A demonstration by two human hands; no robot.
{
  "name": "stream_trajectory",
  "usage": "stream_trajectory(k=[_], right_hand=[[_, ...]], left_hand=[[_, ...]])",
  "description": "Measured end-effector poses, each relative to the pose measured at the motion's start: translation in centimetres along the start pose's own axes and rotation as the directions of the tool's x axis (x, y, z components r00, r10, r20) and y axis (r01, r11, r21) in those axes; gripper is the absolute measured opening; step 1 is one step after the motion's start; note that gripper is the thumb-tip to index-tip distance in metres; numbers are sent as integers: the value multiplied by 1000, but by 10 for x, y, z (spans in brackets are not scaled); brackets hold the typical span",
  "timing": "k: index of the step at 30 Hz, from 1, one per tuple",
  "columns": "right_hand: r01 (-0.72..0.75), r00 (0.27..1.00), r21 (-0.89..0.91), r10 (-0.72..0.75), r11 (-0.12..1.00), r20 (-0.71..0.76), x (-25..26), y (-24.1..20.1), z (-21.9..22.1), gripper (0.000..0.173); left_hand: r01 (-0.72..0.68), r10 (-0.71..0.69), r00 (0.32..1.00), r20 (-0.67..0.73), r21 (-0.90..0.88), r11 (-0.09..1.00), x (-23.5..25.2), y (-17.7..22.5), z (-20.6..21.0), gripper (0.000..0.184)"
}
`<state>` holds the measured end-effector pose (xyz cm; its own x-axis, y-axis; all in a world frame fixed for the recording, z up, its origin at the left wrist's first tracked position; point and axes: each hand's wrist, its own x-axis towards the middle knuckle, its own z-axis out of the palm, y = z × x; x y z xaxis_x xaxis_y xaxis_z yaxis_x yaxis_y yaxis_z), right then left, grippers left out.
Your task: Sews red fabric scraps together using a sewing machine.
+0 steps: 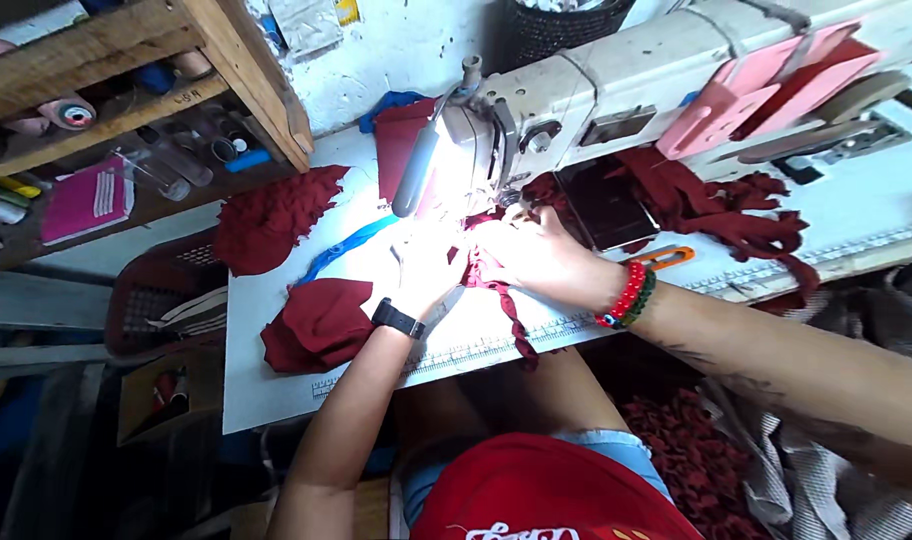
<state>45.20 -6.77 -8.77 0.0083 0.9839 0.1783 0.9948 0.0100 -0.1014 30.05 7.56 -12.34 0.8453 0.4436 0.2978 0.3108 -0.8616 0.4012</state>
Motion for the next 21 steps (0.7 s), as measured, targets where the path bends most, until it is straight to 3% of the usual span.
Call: stream_trajectory(k=[3, 6, 16, 21], right_hand=[[42, 999, -3, -42, 999, -1, -2, -1, 3, 45], [51, 997, 10, -51, 999, 53, 1, 6, 7, 37], [8, 998, 20, -9, 1000, 61, 8, 13, 11, 32], [-39, 999, -44, 39, 998, -10, 1, 8, 16, 37]], left_hand=[[-39, 38, 999, 30, 28, 999, -5, -5, -2, 25], [-129, 129, 992, -13, 14, 992, 6, -5, 1, 22], [90, -89, 994, 68, -20, 996, 20, -9, 3, 27], [98, -97, 995, 9, -61, 993, 15, -7, 1, 26]])
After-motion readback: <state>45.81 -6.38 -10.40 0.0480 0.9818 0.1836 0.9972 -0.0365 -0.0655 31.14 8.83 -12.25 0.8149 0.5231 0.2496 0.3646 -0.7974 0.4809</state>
